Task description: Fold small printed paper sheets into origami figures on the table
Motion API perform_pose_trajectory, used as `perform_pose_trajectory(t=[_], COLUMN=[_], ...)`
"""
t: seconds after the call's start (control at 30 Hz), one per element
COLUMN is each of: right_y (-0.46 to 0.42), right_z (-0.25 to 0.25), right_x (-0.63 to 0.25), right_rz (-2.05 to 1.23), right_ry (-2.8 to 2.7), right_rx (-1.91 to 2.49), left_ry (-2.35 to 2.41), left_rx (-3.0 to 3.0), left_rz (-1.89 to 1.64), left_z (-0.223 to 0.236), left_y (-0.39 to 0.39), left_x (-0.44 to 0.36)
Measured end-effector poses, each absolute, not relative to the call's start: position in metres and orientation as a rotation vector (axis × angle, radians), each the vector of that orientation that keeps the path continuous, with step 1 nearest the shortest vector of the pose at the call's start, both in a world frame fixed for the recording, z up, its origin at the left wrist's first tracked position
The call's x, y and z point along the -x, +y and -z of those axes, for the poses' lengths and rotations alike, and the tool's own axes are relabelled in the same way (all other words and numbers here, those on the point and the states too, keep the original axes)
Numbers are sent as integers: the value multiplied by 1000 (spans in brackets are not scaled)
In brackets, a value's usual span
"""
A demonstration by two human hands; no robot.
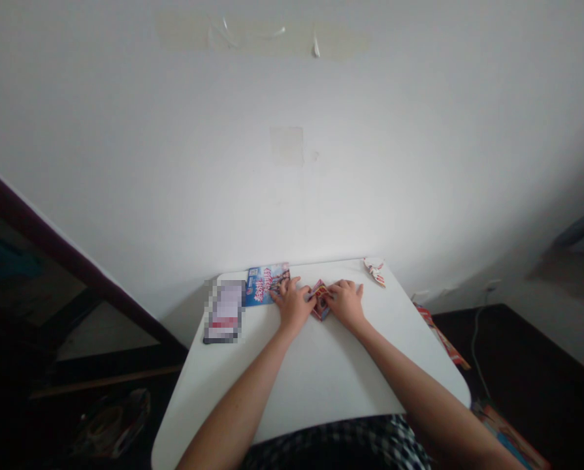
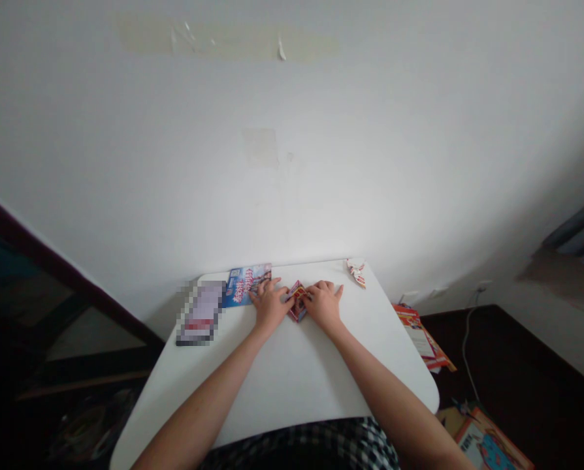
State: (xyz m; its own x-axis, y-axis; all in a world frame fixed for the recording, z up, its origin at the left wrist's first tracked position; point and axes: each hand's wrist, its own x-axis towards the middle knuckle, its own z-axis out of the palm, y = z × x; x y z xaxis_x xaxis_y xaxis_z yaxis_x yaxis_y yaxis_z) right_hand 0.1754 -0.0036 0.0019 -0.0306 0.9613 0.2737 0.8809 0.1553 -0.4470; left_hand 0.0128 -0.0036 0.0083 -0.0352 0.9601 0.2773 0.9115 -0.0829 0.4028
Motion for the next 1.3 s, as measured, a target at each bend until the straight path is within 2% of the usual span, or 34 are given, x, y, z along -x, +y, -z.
perform_pose_trajectory(t=[1.3], right_y=[-3], right_z=[3], right_x=[-175], right_rz=[-172], right_ry=[-1947], right_rx=[1771], left_ry=[2048], left_rx=[-2099], left_rz=[-772], left_z=[-6], left_y=[-4], left_x=[-21])
